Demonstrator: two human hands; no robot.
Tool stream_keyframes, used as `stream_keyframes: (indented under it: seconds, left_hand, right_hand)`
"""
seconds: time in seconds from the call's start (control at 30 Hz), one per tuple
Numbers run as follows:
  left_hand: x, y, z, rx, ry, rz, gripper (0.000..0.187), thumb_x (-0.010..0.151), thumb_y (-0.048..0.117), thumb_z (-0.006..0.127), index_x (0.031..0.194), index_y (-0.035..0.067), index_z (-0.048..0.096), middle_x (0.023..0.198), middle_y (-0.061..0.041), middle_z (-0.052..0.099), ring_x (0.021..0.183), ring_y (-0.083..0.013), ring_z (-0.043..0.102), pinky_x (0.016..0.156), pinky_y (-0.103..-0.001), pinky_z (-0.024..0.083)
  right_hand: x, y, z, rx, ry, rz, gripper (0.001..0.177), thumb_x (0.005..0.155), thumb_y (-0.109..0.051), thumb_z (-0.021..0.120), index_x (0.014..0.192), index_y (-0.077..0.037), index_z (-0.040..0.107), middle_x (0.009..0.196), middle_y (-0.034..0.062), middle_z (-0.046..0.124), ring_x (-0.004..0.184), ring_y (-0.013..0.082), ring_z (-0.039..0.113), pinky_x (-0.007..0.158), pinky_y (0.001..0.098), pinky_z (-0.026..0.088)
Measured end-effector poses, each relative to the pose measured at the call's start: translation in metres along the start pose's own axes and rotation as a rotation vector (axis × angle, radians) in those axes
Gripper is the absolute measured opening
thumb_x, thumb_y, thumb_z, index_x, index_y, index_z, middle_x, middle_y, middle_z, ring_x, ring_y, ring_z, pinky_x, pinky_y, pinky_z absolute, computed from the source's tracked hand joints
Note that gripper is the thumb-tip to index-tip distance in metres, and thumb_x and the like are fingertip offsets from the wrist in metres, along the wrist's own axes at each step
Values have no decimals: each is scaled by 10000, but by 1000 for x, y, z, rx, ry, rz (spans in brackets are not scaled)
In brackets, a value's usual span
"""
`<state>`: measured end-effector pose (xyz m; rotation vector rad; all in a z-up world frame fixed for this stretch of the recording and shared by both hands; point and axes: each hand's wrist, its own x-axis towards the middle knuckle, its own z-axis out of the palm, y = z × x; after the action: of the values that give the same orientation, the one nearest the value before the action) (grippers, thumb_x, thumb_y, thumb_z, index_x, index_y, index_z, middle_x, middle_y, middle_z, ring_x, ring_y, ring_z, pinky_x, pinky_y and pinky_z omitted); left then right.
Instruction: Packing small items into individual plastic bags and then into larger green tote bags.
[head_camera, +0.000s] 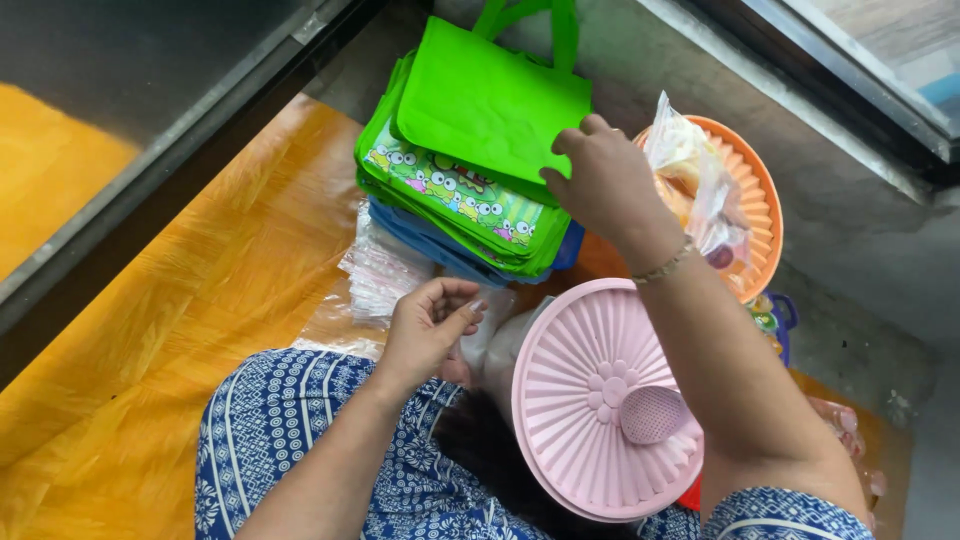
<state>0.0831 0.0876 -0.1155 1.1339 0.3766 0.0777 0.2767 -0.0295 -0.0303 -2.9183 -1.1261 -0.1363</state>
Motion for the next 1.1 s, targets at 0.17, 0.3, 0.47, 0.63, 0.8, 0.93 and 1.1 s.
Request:
stream_keyframes:
  seconds: [0.17, 0.3, 0.47, 0.63, 0.8, 0.93, 1.1]
  left_hand:
    - [0, 1, 4, -37, -33, -28, 202, 732, 36, 640, 925, -12, 603, 740, -141, 643, 660, -143, 626, 573, -227, 553]
    - [0, -1, 6, -92, -50, -68, 193, 733, 34, 637, 919, -13, 610, 731, -135, 642, 653, -129, 620, 568, -216, 553]
    - [3, -1, 7, -129, -48, -110, 213, 730, 59, 652, 928, -5, 609, 732, -142, 640, 648, -142, 628, 561, -220, 554]
    - [10, -4, -1, -227, -26, -141, 304, 739, 163, 674, 972, -9, 580, 766, -168, 628, 669, -205, 643, 576, -287, 563]
    - [2, 30, -2, -369, -48, -86, 915, 714, 408, 605, 1336, 30, 49, 1236, -222, 328, 903, -284, 528, 803, -410, 479]
    - [26, -15, -8, -338, -14, -144, 533, 772, 366, 596, 1133, 75, 331, 1027, -201, 540, 832, -303, 604, 721, -439, 506]
    - [42, -22, -10, -33, 95, -36, 323, 846, 266, 519, 1145, 148, 494, 989, -108, 600, 807, -135, 588, 643, -239, 514]
  right_hand:
    - [27, 0, 54, -164, -153, 34, 442, 574, -272, 747, 939, -55, 625, 856, 150, 502, 796, 390, 574, 657, 463, 480]
    - [35, 26, 103, -279, -145, 2, 328, 596, -225, 729, 880, -78, 656, 798, 121, 548, 787, 331, 595, 671, 401, 479]
    - [29, 16, 93, -221, -104, 9, 117, 669, -99, 595, 757, -59, 662, 700, 102, 561, 704, 303, 602, 628, 371, 487]
    - [4, -23, 42, -185, 201, -156, 78, 709, -100, 551, 689, -36, 590, 631, 77, 500, 581, 267, 578, 512, 340, 462]
    - [-52, -81, 20, -22, 304, -347, 91, 706, -177, 538, 668, -103, 500, 632, 25, 420, 544, 243, 530, 458, 338, 422]
    - [-92, -106, 7, 94, 229, -376, 141, 760, -222, 504, 658, -128, 482, 648, 17, 433, 586, 228, 531, 501, 310, 429]
    - [-125, -85, -9, 298, 149, -267, 75, 749, -144, 553, 800, -94, 576, 810, 84, 543, 746, 276, 576, 618, 338, 464]
